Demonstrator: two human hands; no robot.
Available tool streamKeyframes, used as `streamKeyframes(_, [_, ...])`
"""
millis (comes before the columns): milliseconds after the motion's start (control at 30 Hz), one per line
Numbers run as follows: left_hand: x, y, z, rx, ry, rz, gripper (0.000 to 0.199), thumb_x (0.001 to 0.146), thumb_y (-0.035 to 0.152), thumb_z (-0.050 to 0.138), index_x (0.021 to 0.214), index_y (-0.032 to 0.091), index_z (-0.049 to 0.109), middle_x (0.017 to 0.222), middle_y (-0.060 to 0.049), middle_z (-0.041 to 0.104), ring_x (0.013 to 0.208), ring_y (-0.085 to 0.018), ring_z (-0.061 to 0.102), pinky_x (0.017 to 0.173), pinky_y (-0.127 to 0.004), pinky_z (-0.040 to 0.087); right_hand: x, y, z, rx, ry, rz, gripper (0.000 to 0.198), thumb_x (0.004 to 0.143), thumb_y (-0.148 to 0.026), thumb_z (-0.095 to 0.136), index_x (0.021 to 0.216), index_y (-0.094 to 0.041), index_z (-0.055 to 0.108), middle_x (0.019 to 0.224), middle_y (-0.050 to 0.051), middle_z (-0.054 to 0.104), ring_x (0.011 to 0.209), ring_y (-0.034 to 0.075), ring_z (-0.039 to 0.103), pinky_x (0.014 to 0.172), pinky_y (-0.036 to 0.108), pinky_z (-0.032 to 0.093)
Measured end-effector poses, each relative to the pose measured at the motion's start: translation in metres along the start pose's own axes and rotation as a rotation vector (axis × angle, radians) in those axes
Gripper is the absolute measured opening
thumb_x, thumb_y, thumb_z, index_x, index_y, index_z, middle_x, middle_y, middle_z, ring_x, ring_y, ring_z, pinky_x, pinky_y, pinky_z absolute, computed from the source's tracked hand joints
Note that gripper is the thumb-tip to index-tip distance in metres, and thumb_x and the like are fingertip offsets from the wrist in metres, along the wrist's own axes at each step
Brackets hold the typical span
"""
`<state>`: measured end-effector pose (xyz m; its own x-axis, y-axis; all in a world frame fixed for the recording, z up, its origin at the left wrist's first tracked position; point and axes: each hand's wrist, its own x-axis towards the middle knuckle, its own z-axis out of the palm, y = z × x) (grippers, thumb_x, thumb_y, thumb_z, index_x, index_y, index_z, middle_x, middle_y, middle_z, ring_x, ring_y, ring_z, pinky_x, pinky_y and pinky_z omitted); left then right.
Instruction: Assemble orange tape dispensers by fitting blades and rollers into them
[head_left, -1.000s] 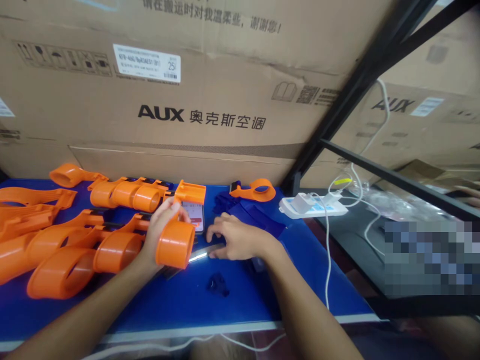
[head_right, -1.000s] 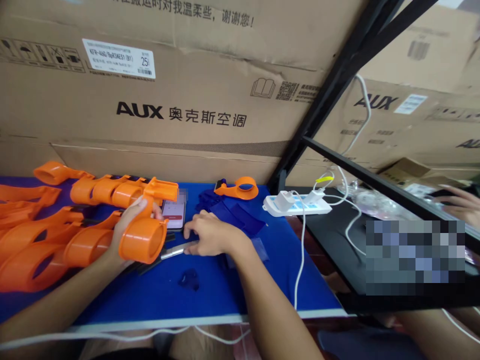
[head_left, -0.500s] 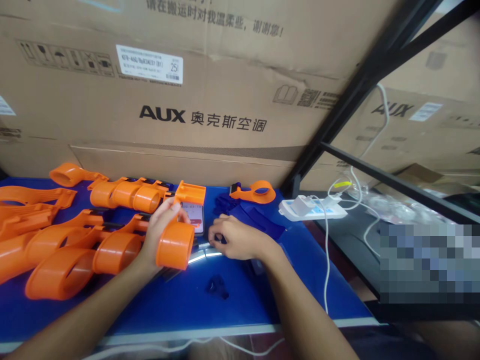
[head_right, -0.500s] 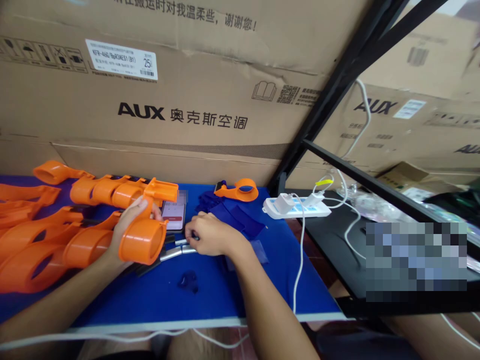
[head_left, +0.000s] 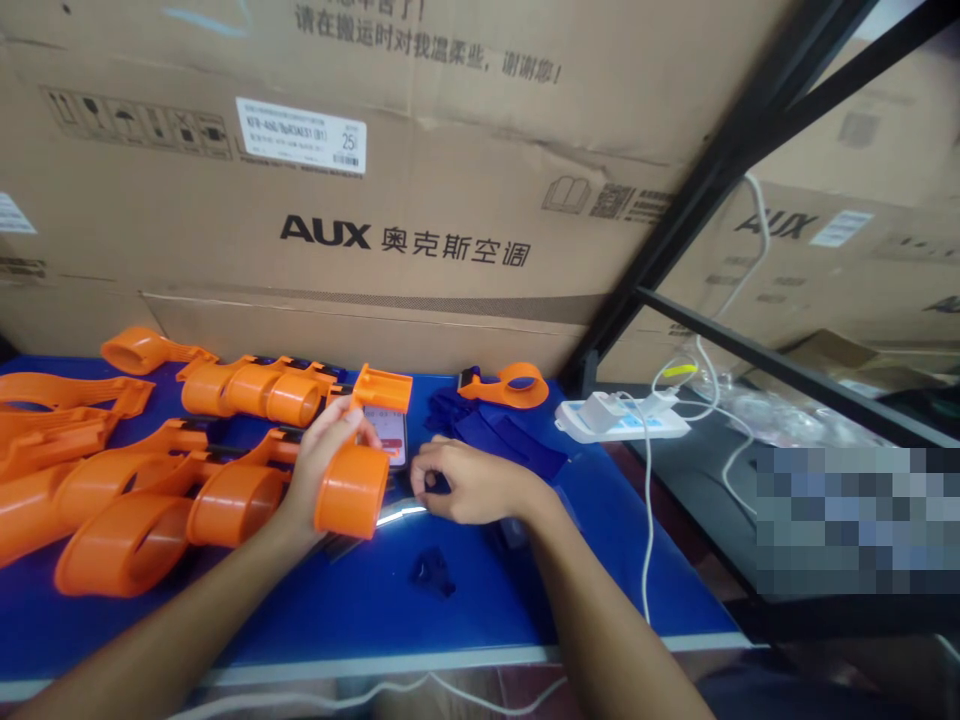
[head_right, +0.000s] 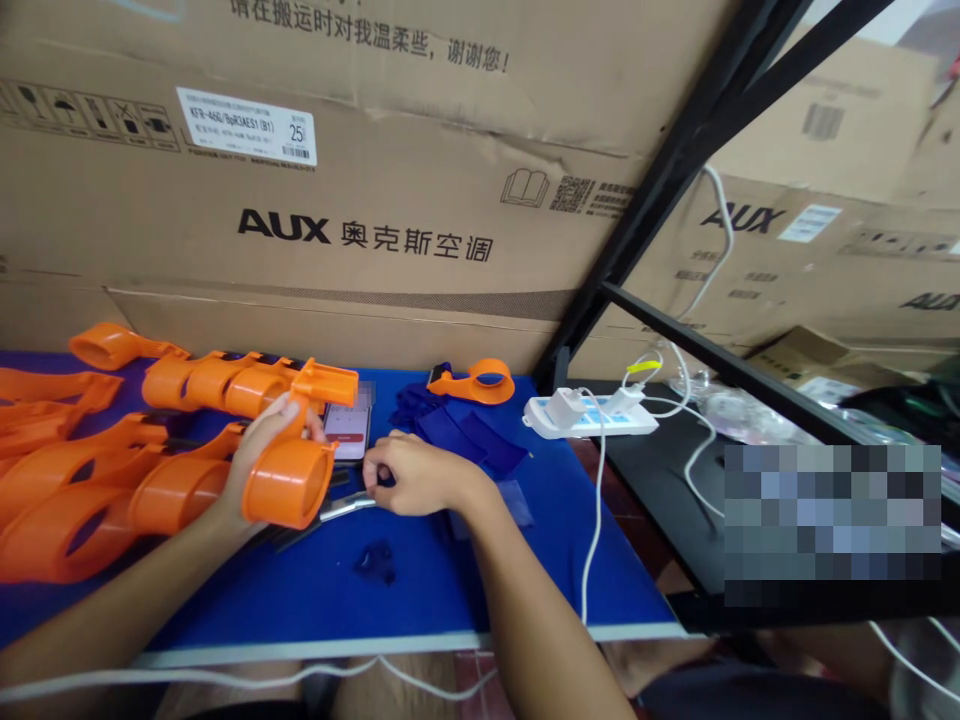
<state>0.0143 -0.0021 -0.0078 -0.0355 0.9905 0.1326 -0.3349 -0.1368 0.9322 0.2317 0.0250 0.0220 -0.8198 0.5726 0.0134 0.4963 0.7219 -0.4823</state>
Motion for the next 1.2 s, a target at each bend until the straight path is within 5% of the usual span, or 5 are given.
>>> streamKeyframes(200, [-0.001,-0.001,0.000,-0.062,0.003,-0.021,0.034,0.087,0.051,0.071,0.076,0.020,0.062,0.072,-0.001,0.065,0.053,-0.012,0.058,0.050,-0.025,0.046,-0.001,0.002,-0.005,0.105,0.099,0.053,0.011,0.082,-0.009,0.063,0.084,-0.019,0.067,0.081,0.001,0.068,0.078,0.016,0.060,0.075,0.030,0.048])
streamKeyframes(400, [-0.003,-0.001,0.004,-0.192,0.003,-0.099,0.029,0.083,0.047,0.075,0.092,0.022,0.063,0.071,0.000,0.065,0.051,-0.012,0.057,0.051,-0.025,0.048,0.003,0.001,-0.007,0.555,0.557,0.141,0.004,0.097,-0.023,0.057,0.094,-0.021,0.059,0.083,0.001,0.069,0.074,0.015,0.067,0.063,0.027,0.050])
streamKeyframes(567, [-0.006,0.003,0.009,-0.151,0.066,-0.165,0.043,0.080,0.049,0.076,0.106,0.017,0.064,0.066,-0.002,0.068,0.049,-0.014,0.060,0.049,-0.025,0.048,0.011,0.002,-0.004,0.776,0.806,0.079,0.023,0.094,-0.038,0.069,0.107,-0.020,0.065,0.074,0.000,0.068,0.062,0.014,0.064,0.059,0.027,0.051])
streamKeyframes(800, [-0.006,-0.004,0.004,-0.097,0.030,-0.144,0.065,0.084,0.046,0.073,0.139,0.021,0.049,0.063,-0.003,0.071,0.053,-0.019,0.066,0.052,-0.024,0.050,0.017,0.004,0.001,0.841,0.878,0.033,0.028,0.090,-0.040,0.075,0.109,-0.020,0.069,0.082,0.004,0.074,0.070,0.016,0.068,0.063,0.030,0.055])
streamKeyframes(1200, [-0.011,-0.001,0.005,-0.078,0.077,-0.114,0.058,0.085,0.050,0.074,0.133,0.023,0.054,0.063,-0.002,0.071,0.051,-0.017,0.064,0.050,-0.022,0.050,0.013,0.006,0.003,0.698,0.857,0.117,0.031,0.091,-0.045,0.072,0.106,-0.018,0.070,0.081,0.006,0.076,0.066,0.016,0.066,0.060,0.027,0.049])
